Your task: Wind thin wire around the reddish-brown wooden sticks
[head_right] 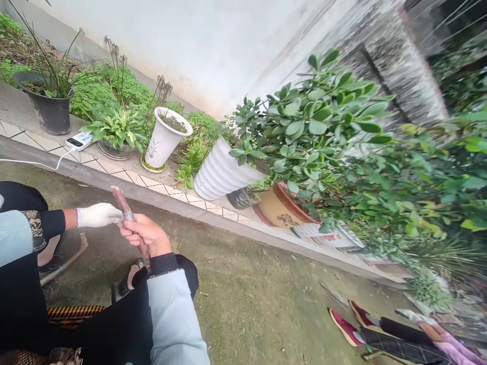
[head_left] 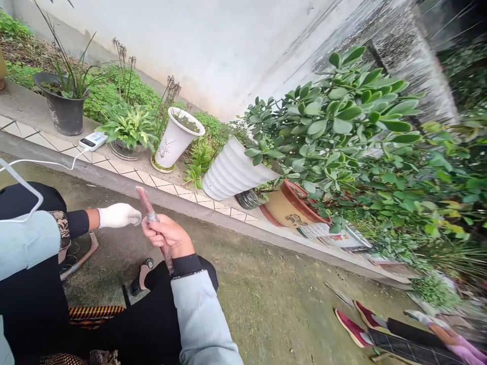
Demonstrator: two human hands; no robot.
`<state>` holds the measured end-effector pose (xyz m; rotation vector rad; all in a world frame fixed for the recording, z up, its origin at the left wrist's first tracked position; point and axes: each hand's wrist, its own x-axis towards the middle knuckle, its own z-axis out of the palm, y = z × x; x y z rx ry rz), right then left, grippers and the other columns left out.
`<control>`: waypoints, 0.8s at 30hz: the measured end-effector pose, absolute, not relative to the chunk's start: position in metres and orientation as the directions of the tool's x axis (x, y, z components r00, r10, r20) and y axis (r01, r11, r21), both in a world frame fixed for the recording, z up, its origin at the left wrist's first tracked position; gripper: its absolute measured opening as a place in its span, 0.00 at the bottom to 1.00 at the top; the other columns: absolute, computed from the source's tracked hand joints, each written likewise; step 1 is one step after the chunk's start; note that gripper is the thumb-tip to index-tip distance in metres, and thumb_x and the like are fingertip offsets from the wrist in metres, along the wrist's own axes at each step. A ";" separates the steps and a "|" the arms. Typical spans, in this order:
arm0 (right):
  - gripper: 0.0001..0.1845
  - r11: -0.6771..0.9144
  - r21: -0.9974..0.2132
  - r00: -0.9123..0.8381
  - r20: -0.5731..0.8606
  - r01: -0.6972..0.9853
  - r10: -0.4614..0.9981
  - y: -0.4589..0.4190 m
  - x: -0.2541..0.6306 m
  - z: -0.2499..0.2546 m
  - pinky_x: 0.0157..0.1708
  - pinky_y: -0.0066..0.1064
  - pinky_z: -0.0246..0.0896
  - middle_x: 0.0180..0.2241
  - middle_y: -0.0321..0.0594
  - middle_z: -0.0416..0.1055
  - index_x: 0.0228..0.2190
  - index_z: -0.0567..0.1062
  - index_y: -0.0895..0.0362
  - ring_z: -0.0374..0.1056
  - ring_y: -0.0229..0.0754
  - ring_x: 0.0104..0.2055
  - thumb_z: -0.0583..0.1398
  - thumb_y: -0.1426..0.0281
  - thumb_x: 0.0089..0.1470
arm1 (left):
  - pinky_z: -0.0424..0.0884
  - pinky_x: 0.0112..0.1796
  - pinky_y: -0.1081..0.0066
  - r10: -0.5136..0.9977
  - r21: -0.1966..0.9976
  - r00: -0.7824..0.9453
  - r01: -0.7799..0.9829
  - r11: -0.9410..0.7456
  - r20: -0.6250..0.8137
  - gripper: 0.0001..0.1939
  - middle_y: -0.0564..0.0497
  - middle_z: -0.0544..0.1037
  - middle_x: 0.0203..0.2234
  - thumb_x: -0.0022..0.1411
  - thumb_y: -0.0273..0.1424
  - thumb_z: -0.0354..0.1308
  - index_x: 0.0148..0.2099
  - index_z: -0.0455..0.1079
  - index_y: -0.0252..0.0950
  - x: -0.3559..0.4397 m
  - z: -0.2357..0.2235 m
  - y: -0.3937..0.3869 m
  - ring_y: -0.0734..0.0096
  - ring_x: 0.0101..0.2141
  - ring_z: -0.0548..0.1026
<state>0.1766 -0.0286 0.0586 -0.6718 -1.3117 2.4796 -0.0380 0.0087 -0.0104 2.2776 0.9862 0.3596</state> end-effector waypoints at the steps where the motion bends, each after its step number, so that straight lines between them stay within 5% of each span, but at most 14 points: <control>1: 0.21 -0.537 -0.843 -0.818 -0.295 -0.021 0.494 -0.025 0.184 0.063 0.14 0.19 0.41 0.22 0.27 0.54 0.35 0.66 0.59 0.45 0.25 0.17 0.64 0.56 0.50 | 0.66 0.30 0.72 0.725 0.603 0.687 0.600 -0.526 -0.050 0.10 0.51 0.77 0.29 0.64 0.32 0.52 0.35 0.74 0.36 -0.041 -0.009 0.011 0.68 0.28 0.74; 5: 0.21 -0.404 -0.915 -0.661 -0.312 0.015 0.683 -0.010 0.193 0.063 0.18 0.22 0.47 0.25 0.30 0.57 0.39 0.67 0.58 0.50 0.28 0.19 0.61 0.55 0.51 | 0.57 0.25 0.74 0.716 0.513 0.678 0.680 -0.523 -0.168 0.12 0.52 0.78 0.28 0.62 0.31 0.48 0.33 0.74 0.38 -0.046 0.000 0.013 0.70 0.25 0.71; 8: 0.15 -0.190 -0.939 -0.462 -0.308 0.286 0.831 0.007 0.189 0.050 0.21 0.24 0.51 0.25 0.32 0.59 0.38 0.67 0.57 0.54 0.31 0.21 0.57 0.58 0.55 | 0.58 0.27 0.75 0.664 0.551 0.721 0.642 -0.533 -0.198 0.14 0.52 0.78 0.29 0.62 0.31 0.46 0.34 0.74 0.39 -0.039 0.004 0.009 0.71 0.26 0.71; 10: 0.12 -0.035 -0.781 -0.292 -0.274 0.623 0.916 0.020 0.188 0.040 0.25 0.26 0.54 0.26 0.35 0.65 0.36 0.69 0.58 0.60 0.34 0.25 0.56 0.62 0.57 | 0.59 0.28 0.75 0.643 0.570 0.741 0.617 -0.542 -0.191 0.14 0.53 0.78 0.29 0.63 0.31 0.46 0.34 0.74 0.39 -0.033 0.006 0.007 0.71 0.27 0.72; 12: 0.11 0.047 -0.484 -0.202 -0.274 0.874 0.940 0.031 0.188 0.030 0.30 0.29 0.56 0.31 0.42 0.71 0.36 0.72 0.58 0.66 0.39 0.33 0.56 0.63 0.57 | 0.58 0.28 0.75 0.613 0.580 0.770 0.586 -0.566 -0.179 0.14 0.53 0.78 0.29 0.63 0.31 0.46 0.35 0.74 0.39 -0.027 0.009 0.006 0.71 0.27 0.72; 14: 0.13 0.109 -0.230 -0.195 -0.391 0.967 0.900 0.036 0.187 0.022 0.33 0.30 0.57 0.36 0.49 0.74 0.36 0.75 0.59 0.68 0.44 0.38 0.57 0.62 0.57 | 0.58 0.27 0.75 0.576 0.581 0.799 0.554 -0.596 -0.171 0.14 0.53 0.77 0.27 0.63 0.31 0.47 0.34 0.74 0.38 -0.023 0.013 0.010 0.72 0.26 0.70; 16: 0.14 0.200 -0.125 -0.235 -0.582 0.972 0.779 0.033 0.185 0.019 0.31 0.30 0.57 0.34 0.51 0.75 0.33 0.77 0.61 0.69 0.44 0.35 0.59 0.62 0.55 | 0.57 0.28 0.75 0.569 0.581 0.807 0.541 -0.608 -0.156 0.13 0.53 0.76 0.26 0.63 0.32 0.47 0.33 0.73 0.37 -0.021 0.017 0.017 0.72 0.25 0.68; 18: 0.13 0.266 -0.254 -0.365 -0.730 0.930 0.579 0.026 0.186 0.024 0.27 0.28 0.56 0.28 0.45 0.74 0.31 0.77 0.60 0.68 0.40 0.28 0.60 0.63 0.53 | 0.58 0.29 0.76 0.594 0.626 0.796 0.522 -0.580 -0.113 0.13 0.53 0.76 0.26 0.63 0.31 0.48 0.33 0.73 0.35 -0.021 0.021 0.027 0.73 0.26 0.68; 20: 0.12 0.196 -0.541 -0.570 -0.715 0.818 0.405 0.018 0.192 0.036 0.24 0.25 0.54 0.24 0.36 0.71 0.34 0.77 0.57 0.63 0.34 0.23 0.59 0.62 0.53 | 0.60 0.33 0.77 0.603 0.743 0.794 0.448 -0.498 -0.075 0.12 0.52 0.76 0.28 0.62 0.30 0.49 0.33 0.72 0.32 -0.023 0.021 0.039 0.73 0.29 0.68; 22: 0.14 0.096 -0.724 -0.687 -0.592 0.683 0.421 0.012 0.201 0.049 0.22 0.23 0.53 0.22 0.32 0.67 0.36 0.76 0.57 0.60 0.31 0.21 0.59 0.61 0.52 | 0.61 0.33 0.77 0.631 0.861 0.773 0.365 -0.355 -0.067 0.11 0.51 0.75 0.28 0.61 0.31 0.50 0.33 0.71 0.30 -0.026 0.018 0.047 0.73 0.29 0.68; 24: 0.16 0.006 -0.834 -0.671 -0.440 0.552 0.597 0.009 0.209 0.058 0.21 0.23 0.52 0.21 0.30 0.63 0.37 0.75 0.58 0.57 0.30 0.20 0.59 0.60 0.52 | 0.61 0.27 0.76 0.659 0.932 0.745 0.304 -0.198 -0.104 0.12 0.52 0.72 0.24 0.61 0.33 0.51 0.35 0.70 0.29 -0.028 0.014 0.049 0.74 0.25 0.65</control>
